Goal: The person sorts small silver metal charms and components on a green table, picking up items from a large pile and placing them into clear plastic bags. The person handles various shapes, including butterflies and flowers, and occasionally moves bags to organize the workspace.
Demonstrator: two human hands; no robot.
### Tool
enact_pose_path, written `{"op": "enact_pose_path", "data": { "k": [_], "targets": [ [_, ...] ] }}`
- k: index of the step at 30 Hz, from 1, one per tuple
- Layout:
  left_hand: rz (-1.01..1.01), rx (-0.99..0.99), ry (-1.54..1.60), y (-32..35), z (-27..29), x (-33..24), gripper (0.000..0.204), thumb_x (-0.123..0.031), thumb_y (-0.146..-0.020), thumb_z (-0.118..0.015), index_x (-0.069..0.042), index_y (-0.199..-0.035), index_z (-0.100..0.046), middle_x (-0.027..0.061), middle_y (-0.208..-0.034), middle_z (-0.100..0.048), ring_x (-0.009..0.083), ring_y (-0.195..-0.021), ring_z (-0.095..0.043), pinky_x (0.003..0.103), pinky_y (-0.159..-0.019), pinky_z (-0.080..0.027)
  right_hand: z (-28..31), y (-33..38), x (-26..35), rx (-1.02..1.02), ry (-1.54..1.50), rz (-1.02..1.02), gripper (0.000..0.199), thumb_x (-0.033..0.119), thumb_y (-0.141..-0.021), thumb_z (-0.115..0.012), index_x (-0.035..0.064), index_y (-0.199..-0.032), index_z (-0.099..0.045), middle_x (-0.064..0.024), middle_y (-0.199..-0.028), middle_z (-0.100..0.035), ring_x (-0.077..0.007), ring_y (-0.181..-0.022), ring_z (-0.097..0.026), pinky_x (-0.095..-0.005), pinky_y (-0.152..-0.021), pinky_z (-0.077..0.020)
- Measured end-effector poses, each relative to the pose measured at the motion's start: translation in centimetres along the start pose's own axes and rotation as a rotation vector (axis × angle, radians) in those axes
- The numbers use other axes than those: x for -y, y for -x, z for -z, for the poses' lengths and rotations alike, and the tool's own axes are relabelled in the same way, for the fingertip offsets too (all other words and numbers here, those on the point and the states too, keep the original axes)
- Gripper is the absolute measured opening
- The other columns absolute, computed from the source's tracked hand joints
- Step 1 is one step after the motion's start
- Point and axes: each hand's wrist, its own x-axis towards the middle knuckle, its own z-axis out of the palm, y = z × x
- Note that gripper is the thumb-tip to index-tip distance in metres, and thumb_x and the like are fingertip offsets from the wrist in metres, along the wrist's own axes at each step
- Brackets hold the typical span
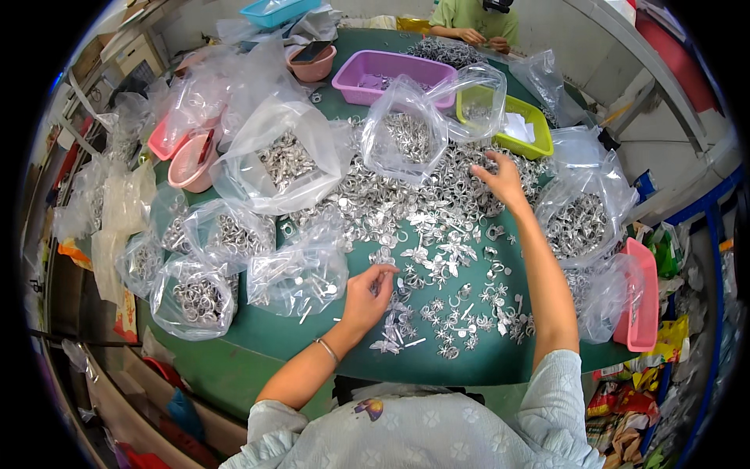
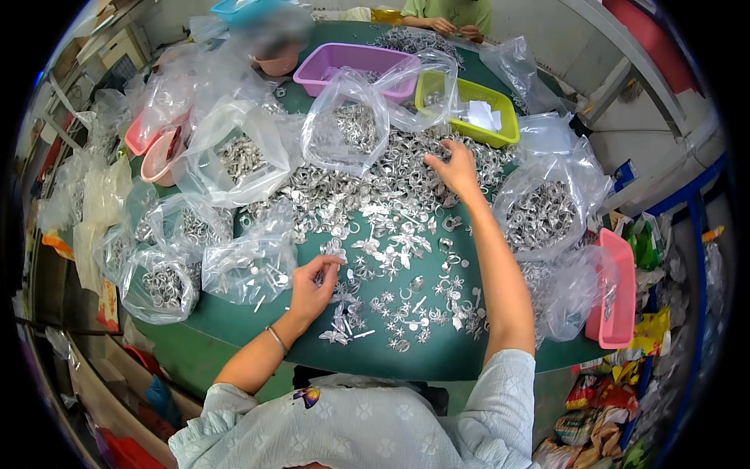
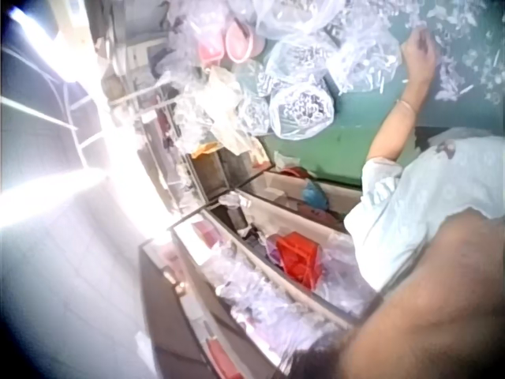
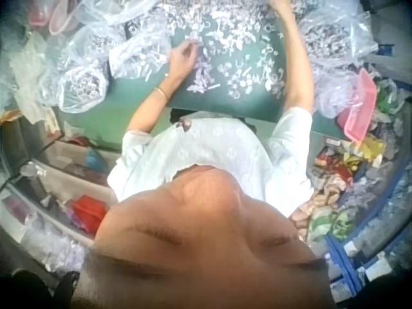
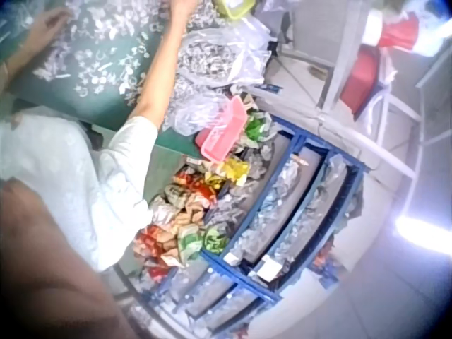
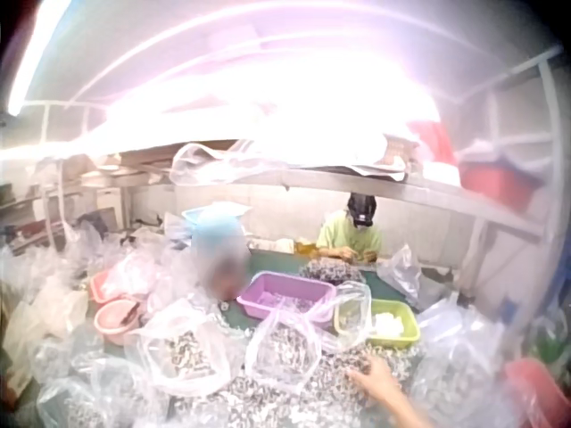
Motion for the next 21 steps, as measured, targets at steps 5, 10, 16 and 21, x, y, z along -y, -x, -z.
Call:
{"op": "enact_pose_path", "data": {
  "k": [5,10,16,21],
  "targets": [
    [-0.015,0.007,0.002,-0.2,-0.1,0.1,0.010,0.001,-0.081,-0.054,-0.002,-0.088,-0.061,0.0001,-0.053,-0.046,0.0048,-0.049,-0.039,0.022,-0.046,-0.033,-2.2,-0.9,-0.8,0.041,0.250,0.258,0.054,0.052,-0.074,-0.060,0.0127,-0.111,-0.059,-0.0202,-0.121,-0.048,-0.0360,-0.120,-0.035,-0.0466,-0.097,-0.0310],
    [-0.004,-0.013,0.000,0.2,0.2,0.3,0.010,0.001,-0.081,-0.054,-0.001,-0.088,-0.061,0.0014,-0.052,-0.044,0.0057,-0.047,-0.039,0.022,-0.045,-0.033,-2.4,1.6,1.7,0.187,0.142,0.125,0.052,0.048,-0.072,-0.064,0.0113,-0.109,-0.058,-0.0184,-0.114,-0.052,-0.0359,-0.111,-0.044,-0.0449,-0.095,-0.0331],
    [-0.006,0.018,-0.003,-0.4,-0.3,0.5,0.010,0.002,-0.080,-0.054,-0.001,-0.088,-0.061,0.0022,-0.052,-0.045,0.0059,-0.047,-0.040,0.022,-0.045,-0.034,-2.8,2.3,-0.5,-0.006,0.221,0.248,0.054,0.043,-0.072,-0.065,0.0039,-0.109,-0.057,-0.0180,-0.112,-0.054,-0.0345,-0.105,-0.048,-0.0415,-0.090,-0.0371],
    [-0.024,-0.006,-0.003,-0.2,0.1,0.3,0.011,0.002,-0.081,-0.053,-0.001,-0.087,-0.061,0.0014,-0.053,-0.048,0.0056,-0.047,-0.041,0.022,-0.045,-0.034,-2.9,5.9,1.9,-0.080,0.122,0.269,0.048,0.039,-0.071,-0.066,0.0016,-0.101,-0.058,-0.0145,-0.100,-0.056,-0.0318,-0.095,-0.051,-0.0414,-0.083,-0.0395]
  ]
}}
